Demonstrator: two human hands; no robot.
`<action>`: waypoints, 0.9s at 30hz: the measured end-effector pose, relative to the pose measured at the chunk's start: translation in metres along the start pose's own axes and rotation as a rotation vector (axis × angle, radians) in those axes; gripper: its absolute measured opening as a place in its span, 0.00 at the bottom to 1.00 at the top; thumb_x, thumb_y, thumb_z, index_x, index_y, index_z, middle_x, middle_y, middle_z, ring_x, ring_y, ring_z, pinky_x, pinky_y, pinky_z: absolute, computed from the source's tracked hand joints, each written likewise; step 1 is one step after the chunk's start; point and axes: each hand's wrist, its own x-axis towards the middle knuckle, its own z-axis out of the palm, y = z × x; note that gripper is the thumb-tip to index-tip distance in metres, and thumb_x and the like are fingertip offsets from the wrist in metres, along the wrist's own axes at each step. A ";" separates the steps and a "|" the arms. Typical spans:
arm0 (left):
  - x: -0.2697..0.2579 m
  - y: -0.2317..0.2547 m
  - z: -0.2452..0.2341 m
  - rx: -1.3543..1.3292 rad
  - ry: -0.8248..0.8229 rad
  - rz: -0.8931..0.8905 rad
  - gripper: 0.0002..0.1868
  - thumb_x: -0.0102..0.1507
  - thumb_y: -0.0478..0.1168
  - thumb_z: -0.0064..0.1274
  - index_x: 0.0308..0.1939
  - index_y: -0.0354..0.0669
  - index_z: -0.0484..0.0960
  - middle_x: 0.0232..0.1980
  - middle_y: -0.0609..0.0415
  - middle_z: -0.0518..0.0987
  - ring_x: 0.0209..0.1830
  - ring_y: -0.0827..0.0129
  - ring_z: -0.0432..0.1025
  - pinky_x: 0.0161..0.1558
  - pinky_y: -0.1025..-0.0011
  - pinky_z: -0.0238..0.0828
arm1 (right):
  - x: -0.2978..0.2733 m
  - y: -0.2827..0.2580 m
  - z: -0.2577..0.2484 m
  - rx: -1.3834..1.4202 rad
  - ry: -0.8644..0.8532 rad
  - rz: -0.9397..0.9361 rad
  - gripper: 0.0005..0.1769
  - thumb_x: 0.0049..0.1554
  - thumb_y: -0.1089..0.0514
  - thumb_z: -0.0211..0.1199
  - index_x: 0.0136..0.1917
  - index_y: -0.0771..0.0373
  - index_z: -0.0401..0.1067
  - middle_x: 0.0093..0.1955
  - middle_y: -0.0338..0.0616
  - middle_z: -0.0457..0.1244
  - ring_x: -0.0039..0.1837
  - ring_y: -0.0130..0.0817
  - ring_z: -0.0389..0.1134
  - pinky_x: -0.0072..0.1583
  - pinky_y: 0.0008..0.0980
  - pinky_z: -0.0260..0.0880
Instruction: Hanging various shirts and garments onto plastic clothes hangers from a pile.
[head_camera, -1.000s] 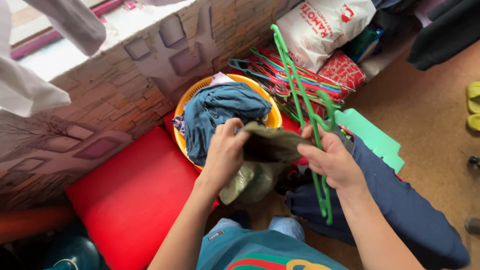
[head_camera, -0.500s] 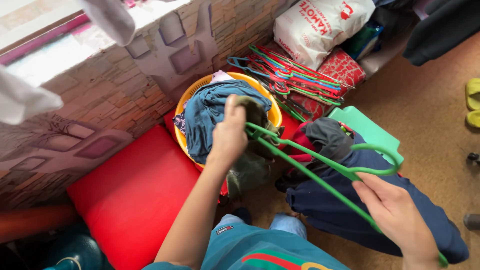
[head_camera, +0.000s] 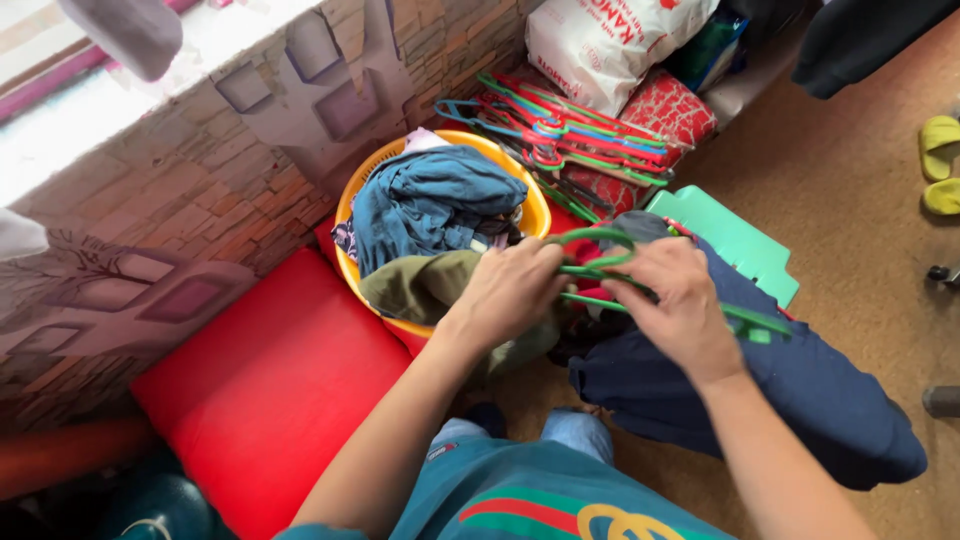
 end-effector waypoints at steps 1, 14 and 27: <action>-0.003 -0.002 -0.001 0.003 0.003 0.005 0.12 0.66 0.47 0.54 0.42 0.43 0.74 0.40 0.47 0.75 0.39 0.48 0.74 0.37 0.52 0.70 | -0.004 0.000 0.005 -0.002 0.005 -0.004 0.10 0.55 0.61 0.66 0.50 0.64 0.77 0.43 0.48 0.69 0.46 0.44 0.70 0.51 0.39 0.69; -0.036 0.031 -0.036 -0.137 0.106 -0.164 0.11 0.69 0.45 0.49 0.41 0.41 0.72 0.42 0.43 0.76 0.39 0.46 0.75 0.35 0.53 0.71 | -0.052 0.163 0.220 0.511 -0.229 0.391 0.11 0.56 0.57 0.63 0.48 0.68 0.73 0.46 0.57 0.68 0.47 0.41 0.68 0.48 0.41 0.67; -0.108 -0.016 -0.093 0.186 0.060 -0.511 0.16 0.66 0.50 0.51 0.30 0.45 0.76 0.32 0.51 0.73 0.31 0.50 0.73 0.28 0.54 0.66 | 0.009 0.137 0.039 0.133 -0.289 0.293 0.23 0.47 0.69 0.58 0.54 0.60 0.81 0.48 0.38 0.63 0.48 0.31 0.67 0.50 0.29 0.68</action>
